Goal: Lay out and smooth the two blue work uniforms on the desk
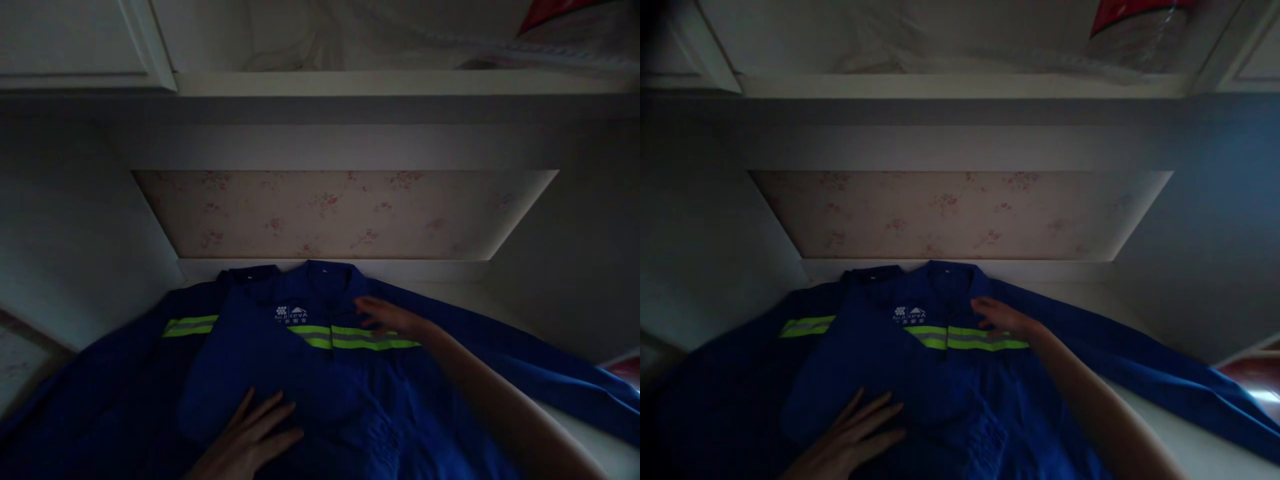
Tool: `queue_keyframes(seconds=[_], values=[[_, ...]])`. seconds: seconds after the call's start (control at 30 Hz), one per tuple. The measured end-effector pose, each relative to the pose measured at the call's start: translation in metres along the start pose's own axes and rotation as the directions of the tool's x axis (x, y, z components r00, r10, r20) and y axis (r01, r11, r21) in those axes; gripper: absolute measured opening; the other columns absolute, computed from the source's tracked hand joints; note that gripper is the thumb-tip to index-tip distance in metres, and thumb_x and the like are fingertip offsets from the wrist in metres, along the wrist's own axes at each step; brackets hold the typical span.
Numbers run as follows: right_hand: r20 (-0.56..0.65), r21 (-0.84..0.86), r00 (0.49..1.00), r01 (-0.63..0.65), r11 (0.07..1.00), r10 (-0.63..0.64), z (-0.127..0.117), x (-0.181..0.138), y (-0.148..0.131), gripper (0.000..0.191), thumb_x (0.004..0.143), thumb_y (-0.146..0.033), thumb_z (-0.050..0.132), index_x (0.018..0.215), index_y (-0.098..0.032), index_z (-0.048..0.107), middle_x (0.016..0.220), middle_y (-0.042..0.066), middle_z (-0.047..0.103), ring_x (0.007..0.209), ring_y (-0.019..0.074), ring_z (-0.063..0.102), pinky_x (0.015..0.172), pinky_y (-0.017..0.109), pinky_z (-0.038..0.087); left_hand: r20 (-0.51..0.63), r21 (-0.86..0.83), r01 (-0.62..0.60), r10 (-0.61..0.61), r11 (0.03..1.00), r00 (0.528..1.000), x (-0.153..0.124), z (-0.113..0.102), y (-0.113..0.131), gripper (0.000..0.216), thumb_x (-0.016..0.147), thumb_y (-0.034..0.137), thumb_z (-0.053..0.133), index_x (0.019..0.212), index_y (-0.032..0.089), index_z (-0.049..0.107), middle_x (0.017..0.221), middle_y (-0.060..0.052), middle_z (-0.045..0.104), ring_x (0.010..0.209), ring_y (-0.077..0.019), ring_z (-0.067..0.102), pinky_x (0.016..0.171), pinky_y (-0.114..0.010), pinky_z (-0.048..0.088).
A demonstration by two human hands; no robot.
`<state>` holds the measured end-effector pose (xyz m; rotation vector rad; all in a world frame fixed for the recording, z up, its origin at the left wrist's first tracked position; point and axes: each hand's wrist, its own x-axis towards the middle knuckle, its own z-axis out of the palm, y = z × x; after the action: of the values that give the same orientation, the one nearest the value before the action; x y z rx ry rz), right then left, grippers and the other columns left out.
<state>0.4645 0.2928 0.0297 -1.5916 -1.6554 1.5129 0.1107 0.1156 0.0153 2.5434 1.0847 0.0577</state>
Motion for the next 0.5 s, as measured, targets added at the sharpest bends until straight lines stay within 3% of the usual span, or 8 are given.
queue_keyframes(seconds=[0.03,0.1,0.2,0.27,0.33,0.43,0.47,0.5], values=[[0.074,-0.004,0.997,-0.028,1.000,0.028,0.008,-0.018,0.012,0.059,0.088,-0.063,0.048,0.128,-0.020,0.054,0.121,0.013,0.060,0.092,0.0213,0.064,0.067,0.033,0.057,0.045,-0.028,0.014,-0.013,1.000,0.999,0.001,0.003,0.003,0.066,0.082,0.059,0.060,0.142,0.051,0.034,0.146,0.000,0.050,0.133,-0.0346,0.046,0.105,-0.069,0.036],[0.166,-0.021,0.985,-0.048,0.999,0.051,0.021,-0.048,0.032,0.062,0.084,-0.063,0.055,0.127,-0.020,0.055,0.112,0.011,0.063,0.084,0.0180,0.063,0.061,0.027,0.054,0.029,-0.084,0.095,-0.093,0.992,0.995,0.002,0.007,0.009,0.071,0.082,0.040,0.067,0.143,0.047,0.034,0.141,0.000,0.055,0.132,-0.0312,0.048,0.110,-0.064,0.033],[0.317,-0.078,0.948,0.011,0.997,0.014,0.035,-0.080,0.048,0.053,0.083,-0.054,0.063,0.124,-0.020,0.058,0.092,0.003,0.064,0.066,0.0097,0.057,0.055,0.020,0.045,0.005,-0.204,0.152,-0.154,0.967,0.988,0.004,0.001,0.020,0.056,0.081,0.015,0.062,0.128,0.045,0.054,0.122,0.004,0.066,0.120,-0.0210,0.058,0.117,-0.053,0.030],[0.438,-0.116,0.899,0.057,0.992,0.000,0.043,-0.096,0.049,0.034,0.084,-0.044,0.065,0.105,-0.018,0.067,0.074,-0.002,0.061,0.057,0.0067,0.053,0.052,0.018,0.040,0.003,-0.303,0.143,-0.149,0.942,0.989,0.005,-0.012,0.027,0.032,0.083,0.013,0.057,0.100,0.037,0.068,0.103,0.006,0.068,0.105,-0.0152,0.063,0.116,-0.043,0.033],[0.528,-0.118,0.849,0.063,0.991,0.009,0.049,-0.110,0.049,0.022,0.084,-0.037,0.064,0.085,-0.016,0.068,0.063,-0.004,0.057,0.052,0.0063,0.052,0.050,0.017,0.038,0.012,-0.387,0.118,-0.123,0.915,0.992,0.003,-0.026,0.032,0.020,0.084,0.014,0.057,0.078,0.029,0.068,0.092,0.005,0.066,0.096,-0.0125,0.064,0.108,-0.033,0.042],[0.612,-0.027,0.790,-0.020,0.999,0.033,0.047,-0.127,0.061,0.023,0.083,-0.040,0.064,0.083,-0.017,0.065,0.061,-0.005,0.059,0.049,0.0073,0.055,0.051,0.019,0.042,0.122,-0.425,0.110,-0.064,0.898,0.990,-0.001,-0.038,0.039,0.018,0.085,0.017,0.057,0.078,0.028,0.068,0.088,0.005,0.067,0.089,-0.0115,0.065,0.090,-0.023,0.050],[0.597,0.011,0.801,-0.053,0.999,0.035,0.040,-0.132,0.069,0.026,0.083,-0.044,0.065,0.084,-0.018,0.065,0.063,-0.004,0.061,0.050,0.0080,0.057,0.053,0.020,0.045,0.136,-0.401,0.120,-0.071,0.908,0.988,-0.001,-0.037,0.042,0.017,0.085,0.017,0.057,0.084,0.030,0.068,0.090,0.005,0.068,0.089,-0.0118,0.065,0.087,-0.022,0.051],[0.521,0.062,0.852,-0.096,0.993,0.050,0.030,-0.137,0.080,0.031,0.081,-0.049,0.067,0.083,-0.017,0.064,0.064,-0.003,0.063,0.051,0.0090,0.059,0.054,0.021,0.046,0.114,-0.362,0.116,-0.079,0.925,0.990,0.001,-0.033,0.046,0.016,0.085,0.018,0.058,0.090,0.030,0.068,0.092,0.005,0.069,0.089,-0.0125,0.066,0.085,-0.022,0.051]])
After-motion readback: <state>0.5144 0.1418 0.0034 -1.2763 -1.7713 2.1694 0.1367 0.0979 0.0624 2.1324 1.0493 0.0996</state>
